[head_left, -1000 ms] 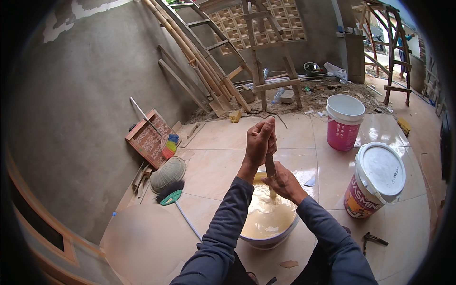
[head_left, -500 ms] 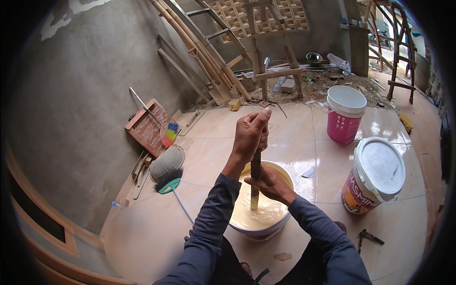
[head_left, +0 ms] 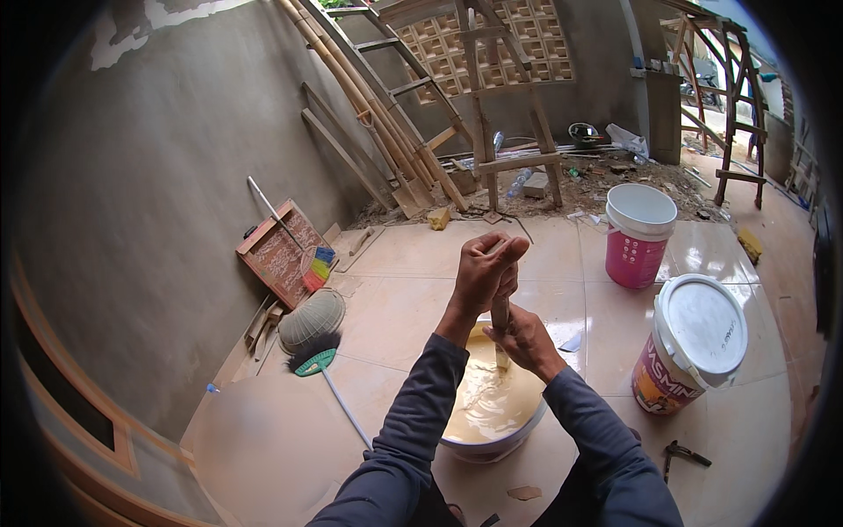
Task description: The person sits on the floor and stirs a creamy yellow liquid in a bucket using a wooden stick. The person continues to mix the contents thoroughly throughout the clip.
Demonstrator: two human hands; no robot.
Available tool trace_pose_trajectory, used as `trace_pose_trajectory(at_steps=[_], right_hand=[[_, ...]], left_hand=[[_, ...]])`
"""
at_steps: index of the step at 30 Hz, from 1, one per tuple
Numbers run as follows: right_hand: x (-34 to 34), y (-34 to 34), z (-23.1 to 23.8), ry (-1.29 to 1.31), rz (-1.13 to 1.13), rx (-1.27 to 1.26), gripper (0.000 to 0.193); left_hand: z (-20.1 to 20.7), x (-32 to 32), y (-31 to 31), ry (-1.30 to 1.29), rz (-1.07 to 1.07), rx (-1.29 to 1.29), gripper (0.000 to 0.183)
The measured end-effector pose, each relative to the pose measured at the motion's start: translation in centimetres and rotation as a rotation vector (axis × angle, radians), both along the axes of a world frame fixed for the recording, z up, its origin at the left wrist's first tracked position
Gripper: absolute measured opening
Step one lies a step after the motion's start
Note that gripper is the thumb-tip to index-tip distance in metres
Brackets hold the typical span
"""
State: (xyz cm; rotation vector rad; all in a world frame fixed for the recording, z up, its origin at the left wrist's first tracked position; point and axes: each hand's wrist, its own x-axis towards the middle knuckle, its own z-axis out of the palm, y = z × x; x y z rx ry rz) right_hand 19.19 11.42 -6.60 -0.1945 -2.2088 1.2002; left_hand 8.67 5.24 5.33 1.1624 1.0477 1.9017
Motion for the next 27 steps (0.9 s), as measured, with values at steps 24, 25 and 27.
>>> trace_pose_trajectory(at_steps=[24, 25, 27], right_hand=[[0.5, -5.1, 3.5, 0.149, 0.240, -0.173, 0.044], [0.7, -4.4, 3.1, 0.131, 0.215, -0.182, 0.043], [-0.1, -3.1, 2.2, 0.178, 0.115, -0.068, 0.040]], left_hand=[[7.8, 4.7, -4.4, 0.197, 0.155, -0.120, 0.042], [7.6, 4.7, -4.0, 0.179, 0.141, -0.117, 0.042], [7.1, 3.9, -3.2, 0.233, 0.114, -0.057, 0.042]])
